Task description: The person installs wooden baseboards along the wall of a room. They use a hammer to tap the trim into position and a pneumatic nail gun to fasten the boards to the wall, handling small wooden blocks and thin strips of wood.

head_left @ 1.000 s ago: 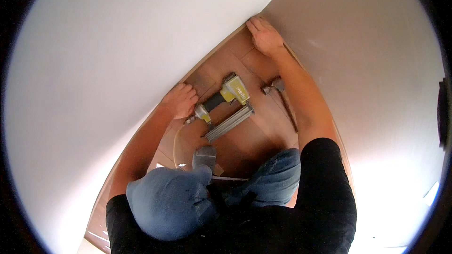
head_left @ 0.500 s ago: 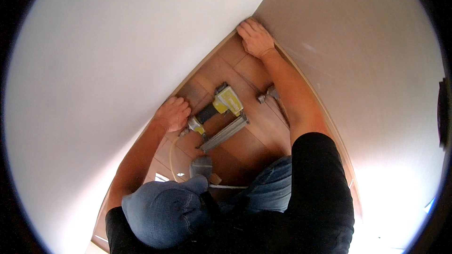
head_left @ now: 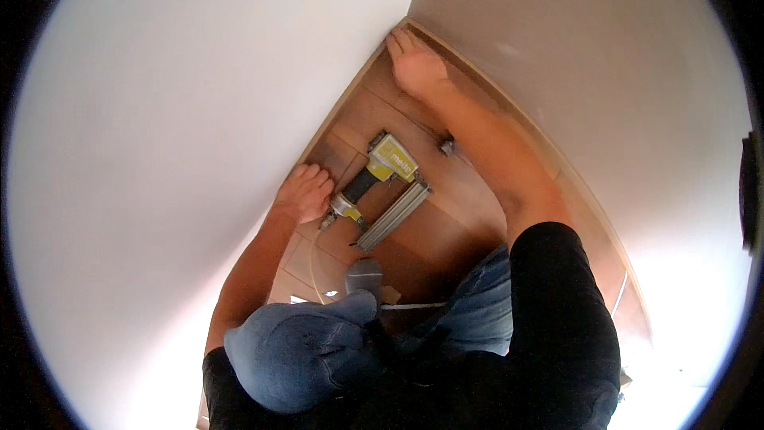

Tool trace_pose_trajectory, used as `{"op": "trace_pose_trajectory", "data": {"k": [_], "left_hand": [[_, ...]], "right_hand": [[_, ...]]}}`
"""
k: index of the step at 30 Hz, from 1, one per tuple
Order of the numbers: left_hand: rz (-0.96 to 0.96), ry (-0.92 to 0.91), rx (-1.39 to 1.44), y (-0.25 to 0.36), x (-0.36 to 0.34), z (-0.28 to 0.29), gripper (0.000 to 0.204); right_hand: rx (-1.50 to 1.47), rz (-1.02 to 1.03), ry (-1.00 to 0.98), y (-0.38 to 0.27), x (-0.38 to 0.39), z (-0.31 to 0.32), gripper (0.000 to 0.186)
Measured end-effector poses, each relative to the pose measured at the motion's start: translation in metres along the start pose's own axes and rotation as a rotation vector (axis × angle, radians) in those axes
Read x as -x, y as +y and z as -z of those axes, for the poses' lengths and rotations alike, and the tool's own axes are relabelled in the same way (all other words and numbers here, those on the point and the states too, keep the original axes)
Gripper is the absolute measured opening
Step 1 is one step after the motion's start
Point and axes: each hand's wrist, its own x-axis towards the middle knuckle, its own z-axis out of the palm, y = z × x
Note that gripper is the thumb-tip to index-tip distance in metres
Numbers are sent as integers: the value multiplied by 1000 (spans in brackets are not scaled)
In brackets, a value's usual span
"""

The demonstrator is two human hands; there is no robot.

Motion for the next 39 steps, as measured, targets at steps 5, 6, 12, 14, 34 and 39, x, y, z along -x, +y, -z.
{"op": "trace_pose_trajectory", "data": {"k": [5,6,12,14,34,39], "left_hand": [[19,-41,13,2,-4,-7,27],[18,-42,26,4,-8,-8,26],[44,-136,-48,9,-3,7,24],[40,-135,-51,6,-10,-3,24],[215,82,186,24,4,8,22],[216,104,247,19,6,-8,31]], "right_hand": [[36,-185,78,-11,0,-15,58],[21,-185,91,-6,1,-18,57],[169,-91,72,-6,-8,-19,51],[202,-78,103,1,-7,-20,50],[241,-136,-229,-15,-23,14,39],[194,-155,-280,-13,-24,8,32]]}}
